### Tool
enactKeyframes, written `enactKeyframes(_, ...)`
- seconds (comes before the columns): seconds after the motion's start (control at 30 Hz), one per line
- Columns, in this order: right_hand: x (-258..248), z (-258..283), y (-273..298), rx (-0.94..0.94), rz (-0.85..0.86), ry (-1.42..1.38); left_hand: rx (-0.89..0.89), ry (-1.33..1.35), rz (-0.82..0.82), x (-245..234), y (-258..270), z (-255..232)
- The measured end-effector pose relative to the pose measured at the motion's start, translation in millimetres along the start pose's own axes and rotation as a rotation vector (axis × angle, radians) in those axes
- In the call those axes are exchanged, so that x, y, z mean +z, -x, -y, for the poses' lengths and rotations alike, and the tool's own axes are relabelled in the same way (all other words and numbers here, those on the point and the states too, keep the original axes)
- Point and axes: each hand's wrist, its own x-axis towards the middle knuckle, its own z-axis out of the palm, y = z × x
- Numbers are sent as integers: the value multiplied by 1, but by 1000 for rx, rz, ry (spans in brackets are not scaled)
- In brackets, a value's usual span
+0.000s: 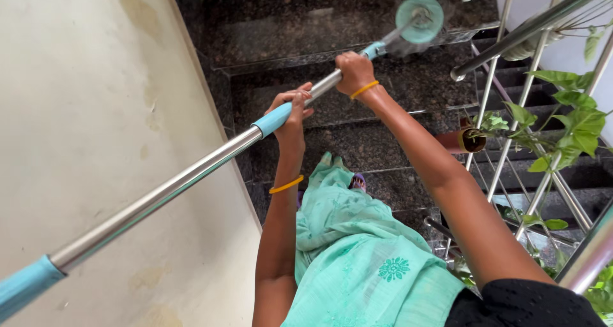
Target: The person mops the steps of a staircase using a spin mop, moving a bucket down the stairs as they work.
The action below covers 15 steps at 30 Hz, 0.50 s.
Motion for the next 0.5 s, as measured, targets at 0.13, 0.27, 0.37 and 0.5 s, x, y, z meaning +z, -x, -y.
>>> enactKeyframes(0.13, -24, -10, 23, 21, -30, 6, -21, 8, 30, 23, 10, -12)
enactKeyframes(0.27, -37, 12, 24, -20, -45, -66, 9, 41, -11, 24, 21, -36)
enactKeyframes(0.37, -36, 47, 19, -97, -81, -128, 31, 34, -76, 8, 34, -61)
enactKeyframes(0.5, -22, 104, 2, -137, 68, -196, 85, 11, -189, -27, 48, -93)
